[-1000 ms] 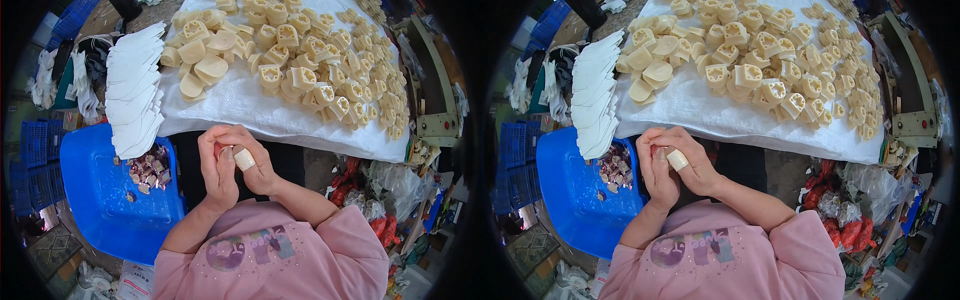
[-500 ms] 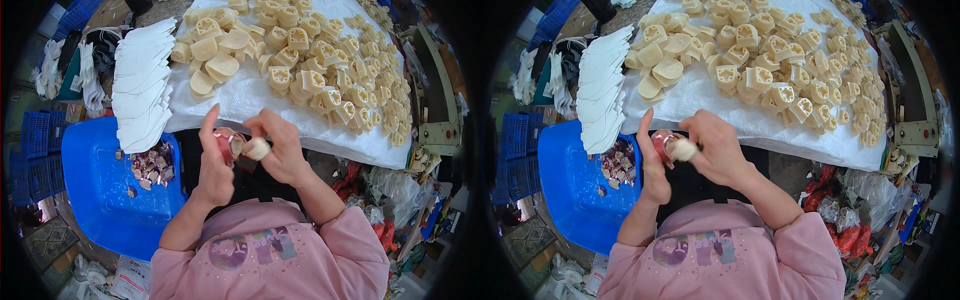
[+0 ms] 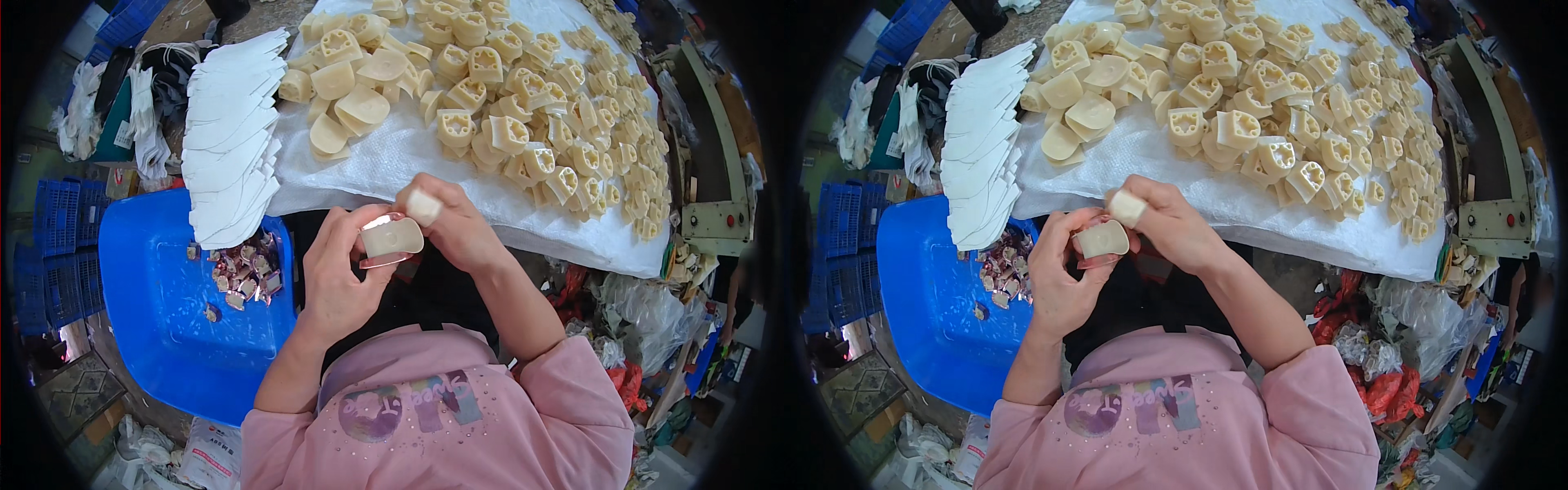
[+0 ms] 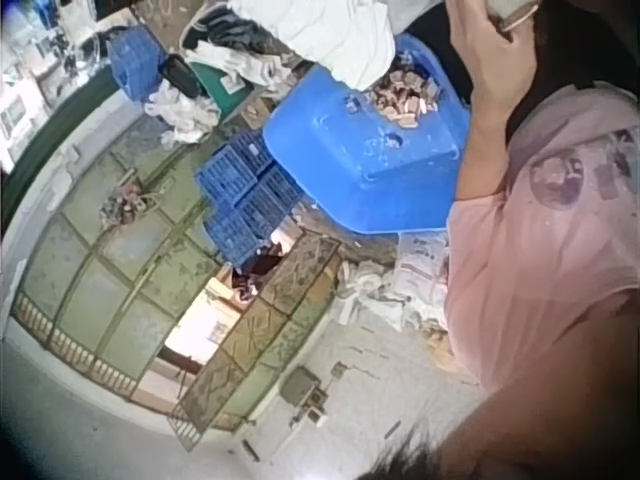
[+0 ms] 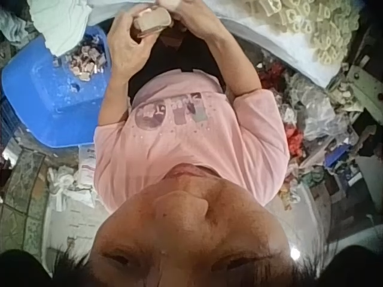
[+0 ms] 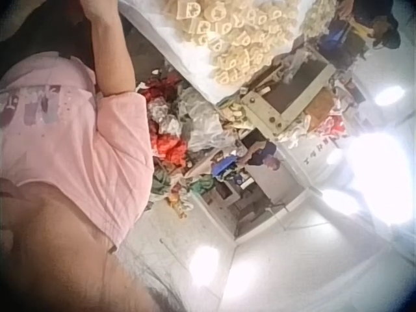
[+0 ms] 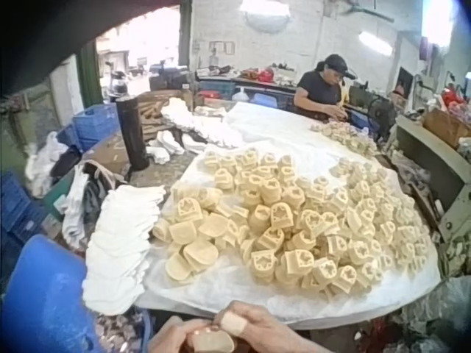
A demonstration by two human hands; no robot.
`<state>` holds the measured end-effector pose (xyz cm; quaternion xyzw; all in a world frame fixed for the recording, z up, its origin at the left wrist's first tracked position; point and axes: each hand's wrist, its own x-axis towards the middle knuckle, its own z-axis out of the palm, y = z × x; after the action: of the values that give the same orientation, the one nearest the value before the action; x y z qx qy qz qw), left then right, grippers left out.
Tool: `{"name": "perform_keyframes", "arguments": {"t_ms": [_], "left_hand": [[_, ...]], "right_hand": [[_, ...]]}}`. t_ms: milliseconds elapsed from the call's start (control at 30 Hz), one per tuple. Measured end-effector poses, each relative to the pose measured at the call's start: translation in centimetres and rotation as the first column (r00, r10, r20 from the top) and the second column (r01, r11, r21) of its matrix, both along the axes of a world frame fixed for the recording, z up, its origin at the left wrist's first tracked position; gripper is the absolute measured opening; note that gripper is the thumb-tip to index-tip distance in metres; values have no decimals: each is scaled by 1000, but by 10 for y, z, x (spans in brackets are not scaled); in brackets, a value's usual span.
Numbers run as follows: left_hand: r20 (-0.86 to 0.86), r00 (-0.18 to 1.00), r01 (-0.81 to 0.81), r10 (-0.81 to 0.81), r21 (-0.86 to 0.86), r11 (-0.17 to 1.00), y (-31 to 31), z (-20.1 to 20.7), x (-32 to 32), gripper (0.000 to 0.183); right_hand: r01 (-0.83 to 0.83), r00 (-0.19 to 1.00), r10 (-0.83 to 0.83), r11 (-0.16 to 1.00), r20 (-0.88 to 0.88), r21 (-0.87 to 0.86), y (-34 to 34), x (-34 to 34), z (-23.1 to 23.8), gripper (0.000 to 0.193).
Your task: Manually assembling and preparing rubber/plastic shoe sole components at a factory workbench.
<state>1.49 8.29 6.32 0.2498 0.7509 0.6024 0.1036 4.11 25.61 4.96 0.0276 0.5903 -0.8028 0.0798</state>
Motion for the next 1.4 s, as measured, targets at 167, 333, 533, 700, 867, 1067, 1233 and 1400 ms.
{"name": "perform_keyframes", "arguments": {"t_ms": [167,333,533,700,867,1067,1233,1400], "left_hand": [[-306,951,22,-35,-45,999,1,6,-3,45],[-312,950,-5,-14,-59,998,7,1,-4,44],[-283,959,35,-35,-5,999,10,-4,0,47],[-387,914,-121,123,30,992,23,-15,5,49],[-519,841,-202,155,-35,979,25,-15,3,49],[-486,833,-271,264,59,961,27,-17,9,48],[-542,820,-255,183,-60,965,23,-19,4,47],[-196,955,-223,224,28,974,15,-12,-1,45]], "right_hand": [[-89,975,128,974,-183,210,7,-3,1,18],[231,939,-52,829,-341,509,-6,4,5,11],[-109,979,99,993,-179,-44,7,13,-9,17],[160,957,-101,965,-271,206,-14,13,-2,18],[141,985,-161,961,-67,-240,-16,15,-19,28],[196,966,-186,980,-179,35,-24,20,-12,33],[319,930,-188,841,-316,436,-27,18,-16,33],[127,975,-126,992,-182,-7,-12,14,-25,45]]}}
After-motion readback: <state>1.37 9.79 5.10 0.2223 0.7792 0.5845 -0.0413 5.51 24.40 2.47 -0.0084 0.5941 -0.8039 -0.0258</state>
